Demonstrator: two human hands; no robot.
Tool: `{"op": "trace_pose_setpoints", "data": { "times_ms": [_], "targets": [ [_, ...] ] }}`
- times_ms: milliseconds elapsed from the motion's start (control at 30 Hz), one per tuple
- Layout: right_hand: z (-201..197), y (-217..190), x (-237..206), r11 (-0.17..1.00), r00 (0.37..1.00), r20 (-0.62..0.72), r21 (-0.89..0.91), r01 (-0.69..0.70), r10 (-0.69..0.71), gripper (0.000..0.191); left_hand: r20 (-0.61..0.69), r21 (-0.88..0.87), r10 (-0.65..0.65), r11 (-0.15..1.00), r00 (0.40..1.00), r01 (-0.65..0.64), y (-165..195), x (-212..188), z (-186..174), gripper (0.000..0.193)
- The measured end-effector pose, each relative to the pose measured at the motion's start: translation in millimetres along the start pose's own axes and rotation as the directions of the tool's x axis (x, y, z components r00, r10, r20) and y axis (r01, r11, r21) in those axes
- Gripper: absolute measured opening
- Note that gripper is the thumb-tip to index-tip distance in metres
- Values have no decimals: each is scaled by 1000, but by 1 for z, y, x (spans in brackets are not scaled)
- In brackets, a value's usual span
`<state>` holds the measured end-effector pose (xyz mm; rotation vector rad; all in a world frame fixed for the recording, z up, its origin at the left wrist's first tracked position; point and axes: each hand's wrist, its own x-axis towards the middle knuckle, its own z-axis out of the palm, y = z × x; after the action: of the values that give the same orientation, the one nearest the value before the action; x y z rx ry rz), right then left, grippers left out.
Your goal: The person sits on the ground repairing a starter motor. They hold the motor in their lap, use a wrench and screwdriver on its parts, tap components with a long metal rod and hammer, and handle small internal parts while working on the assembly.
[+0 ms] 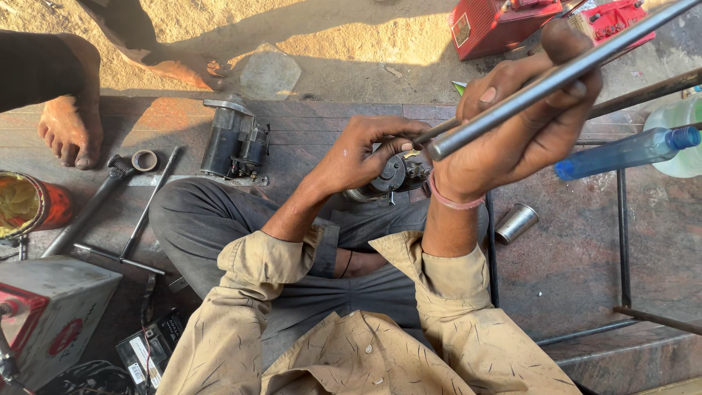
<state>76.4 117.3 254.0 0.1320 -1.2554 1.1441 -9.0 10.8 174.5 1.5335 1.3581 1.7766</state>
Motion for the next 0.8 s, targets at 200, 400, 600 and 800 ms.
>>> {"op": "trace_pose_setpoints", "data": {
  "times_ms": [200, 400, 600, 800],
  "targets": [
    [1, 9, -9, 999, 998, -65, -36, -17, 15, 40, -23, 48, 17, 999, 1000, -16, -11, -1, -2, 38],
    [-2, 16, -1, 992, 994, 41, 68, -106, 104, 34, -9, -27, -55, 998, 998, 55, -14, -1, -1, 34],
    [1, 15, 2, 977, 978, 124, 108, -182, 169, 32, -5, -143, -86, 986, 996, 85, -21, -3, -1, 37],
    [13, 4, -15, 980, 975, 100, 0, -198, 197, 37, -97, -90, -130, 989, 987, 121, -35, -9, -3, 32]
  ]
}}
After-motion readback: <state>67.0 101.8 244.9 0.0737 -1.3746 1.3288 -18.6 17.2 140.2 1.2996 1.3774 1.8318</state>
